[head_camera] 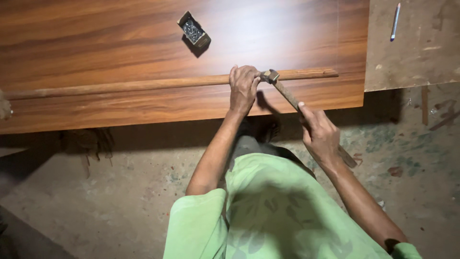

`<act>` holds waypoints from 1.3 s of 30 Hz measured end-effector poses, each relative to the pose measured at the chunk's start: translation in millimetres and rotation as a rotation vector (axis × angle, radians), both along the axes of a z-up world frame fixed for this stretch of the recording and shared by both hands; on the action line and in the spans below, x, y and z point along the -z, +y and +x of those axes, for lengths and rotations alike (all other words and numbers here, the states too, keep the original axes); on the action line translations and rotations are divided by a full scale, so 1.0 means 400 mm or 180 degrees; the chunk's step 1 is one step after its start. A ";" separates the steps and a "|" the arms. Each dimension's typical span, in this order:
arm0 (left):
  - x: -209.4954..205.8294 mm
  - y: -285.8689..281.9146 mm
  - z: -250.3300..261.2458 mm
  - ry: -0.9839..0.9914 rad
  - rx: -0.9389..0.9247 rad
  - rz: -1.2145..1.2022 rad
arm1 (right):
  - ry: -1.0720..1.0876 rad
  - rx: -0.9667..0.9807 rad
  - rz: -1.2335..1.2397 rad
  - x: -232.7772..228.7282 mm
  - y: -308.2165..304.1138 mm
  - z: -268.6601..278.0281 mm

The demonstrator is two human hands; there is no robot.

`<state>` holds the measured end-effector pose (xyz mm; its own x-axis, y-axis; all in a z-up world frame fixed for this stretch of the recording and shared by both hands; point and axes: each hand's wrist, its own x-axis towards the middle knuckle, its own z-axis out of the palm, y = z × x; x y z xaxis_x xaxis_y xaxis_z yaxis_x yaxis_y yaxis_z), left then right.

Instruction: The person hammers nails into a long wooden rod placed on a large wooden board. They repeatedly pick nails from a small box and drive them into the rod using a hammer.

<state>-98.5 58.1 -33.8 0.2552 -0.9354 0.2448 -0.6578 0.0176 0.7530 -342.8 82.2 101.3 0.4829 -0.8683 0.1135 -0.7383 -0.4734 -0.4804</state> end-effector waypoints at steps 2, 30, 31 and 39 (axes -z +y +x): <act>0.001 0.002 0.000 -0.0102 -0.0004 -0.0039 | -0.0011 -0.0079 -0.0036 0.005 -0.005 0.005; 0.003 -0.007 0.011 0.0052 -0.0025 -0.0007 | 0.0262 -0.0063 0.0173 0.010 -0.029 0.022; 0.004 -0.009 0.012 0.0010 -0.0026 -0.0101 | -0.0009 -0.0066 0.0156 0.009 -0.026 0.009; 0.008 0.002 0.006 0.0083 -0.0011 0.0087 | -0.0608 0.0043 -0.0256 0.072 0.008 0.013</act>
<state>-96.3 58.7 -36.9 0.2644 -0.9408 0.2123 -0.6379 -0.0055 0.7701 -337.7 85.5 72.6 0.4343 -0.8590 0.2710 -0.6440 -0.5065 -0.5734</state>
